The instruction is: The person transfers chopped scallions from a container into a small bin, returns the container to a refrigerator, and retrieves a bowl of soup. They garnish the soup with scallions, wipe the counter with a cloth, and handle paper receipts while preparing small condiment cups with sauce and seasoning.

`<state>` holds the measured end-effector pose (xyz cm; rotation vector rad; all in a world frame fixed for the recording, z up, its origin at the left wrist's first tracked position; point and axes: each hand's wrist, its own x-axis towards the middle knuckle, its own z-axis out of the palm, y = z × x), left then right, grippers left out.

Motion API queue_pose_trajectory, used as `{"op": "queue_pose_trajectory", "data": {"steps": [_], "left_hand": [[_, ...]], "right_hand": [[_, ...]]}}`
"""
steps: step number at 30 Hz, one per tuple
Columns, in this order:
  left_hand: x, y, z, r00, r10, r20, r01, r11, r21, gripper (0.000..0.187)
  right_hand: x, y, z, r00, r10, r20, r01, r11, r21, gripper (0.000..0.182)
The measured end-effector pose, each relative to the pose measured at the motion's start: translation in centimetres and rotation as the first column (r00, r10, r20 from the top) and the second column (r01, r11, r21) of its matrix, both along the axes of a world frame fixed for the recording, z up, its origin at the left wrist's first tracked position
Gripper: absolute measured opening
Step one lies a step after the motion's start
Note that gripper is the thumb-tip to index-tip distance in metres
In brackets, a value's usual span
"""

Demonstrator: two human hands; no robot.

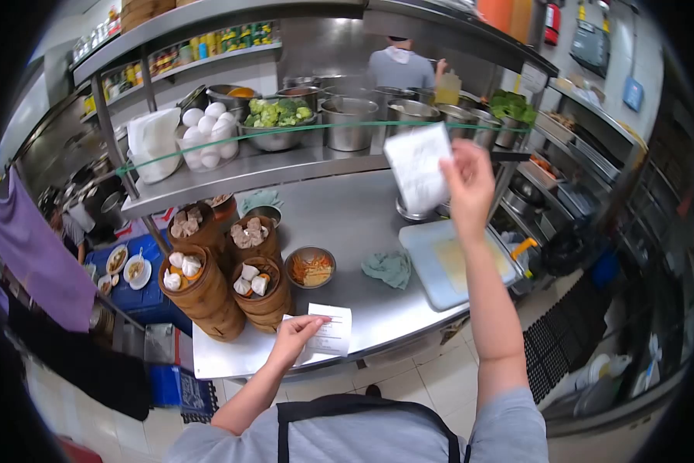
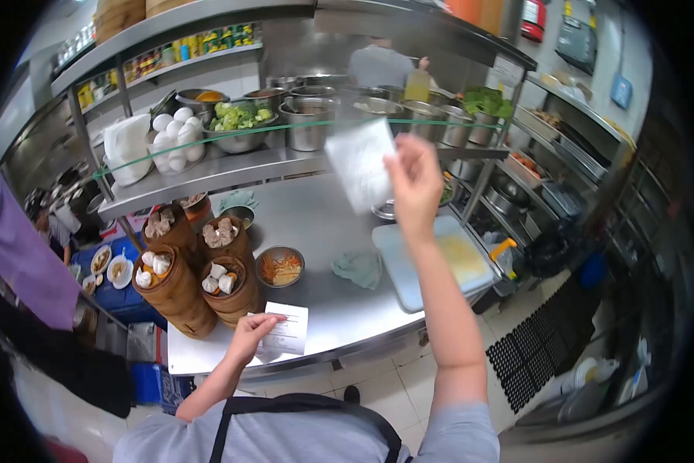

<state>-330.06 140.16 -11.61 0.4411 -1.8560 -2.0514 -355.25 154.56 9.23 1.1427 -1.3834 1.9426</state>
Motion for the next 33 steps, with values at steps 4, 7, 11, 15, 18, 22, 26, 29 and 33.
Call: {"op": "queue_pose_trajectory", "data": {"steps": [4, 7, 11, 15, 18, 22, 26, 29, 33], "left_hand": [[-1.6, 0.6, 0.5, 0.984, 0.176, -0.023, -0.175, 0.984, 0.039, 0.023], [-1.8, 1.1, 0.2, 0.933, 0.355, -0.056, -0.355, 0.935, 0.016, 0.022], [-1.1, 3.1, -0.2, 0.817, 0.576, -0.037, -0.574, 0.818, 0.043, 0.022], [-0.3, 6.5, -0.8, 0.686, 0.727, -0.018, -0.724, 0.685, 0.078, 0.022], [0.5, 9.2, -0.4, 0.598, 0.801, 0.033, -0.801, 0.595, 0.067, 0.020], [2.3, 12.0, -1.0, 0.487, 0.866, 0.109, -0.873, 0.480, 0.086, 0.018], [4.6, 13.5, -1.2, 0.358, 0.928, 0.105, -0.933, 0.352, 0.074, 0.017], [6.7, 14.3, -1.0, 0.261, 0.963, 0.068, -0.963, 0.256, 0.079, 0.018], [11.0, 15.6, -1.0, 0.210, 0.966, 0.152, -0.973, 0.191, 0.131, 0.017]], "right_hand": [[-10.3, -4.9, 6.5, 0.995, 0.094, -0.028, -0.098, 0.979, -0.179, 0.028], [-17.0, -9.4, 10.6, 0.991, 0.129, -0.029, -0.132, 0.961, -0.243, 0.026], [-19.3, -13.2, 15.4, 0.994, 0.107, -0.034, -0.112, 0.918, -0.381, 0.024], [-19.4, -14.7, 17.2, 0.977, 0.123, -0.172, -0.197, 0.824, -0.532, 0.023], [-17.3, -13.9, 15.1, 0.992, 0.082, -0.099, -0.123, 0.832, -0.541, 0.023], [-12.3, -13.2, 9.7, 0.987, 0.043, -0.153, -0.130, 0.768, -0.626, 0.027], [-1.9, -14.1, 0.3, 0.703, 0.584, -0.405, -0.705, 0.644, -0.295, 0.015], [6.3, -14.0, -8.2, 0.446, 0.848, -0.287, -0.778, 0.526, 0.345, 0.016], [15.3, -12.7, -22.1, 0.185, 0.946, 0.266, -0.748, -0.040, 0.663, 0.011]]}}
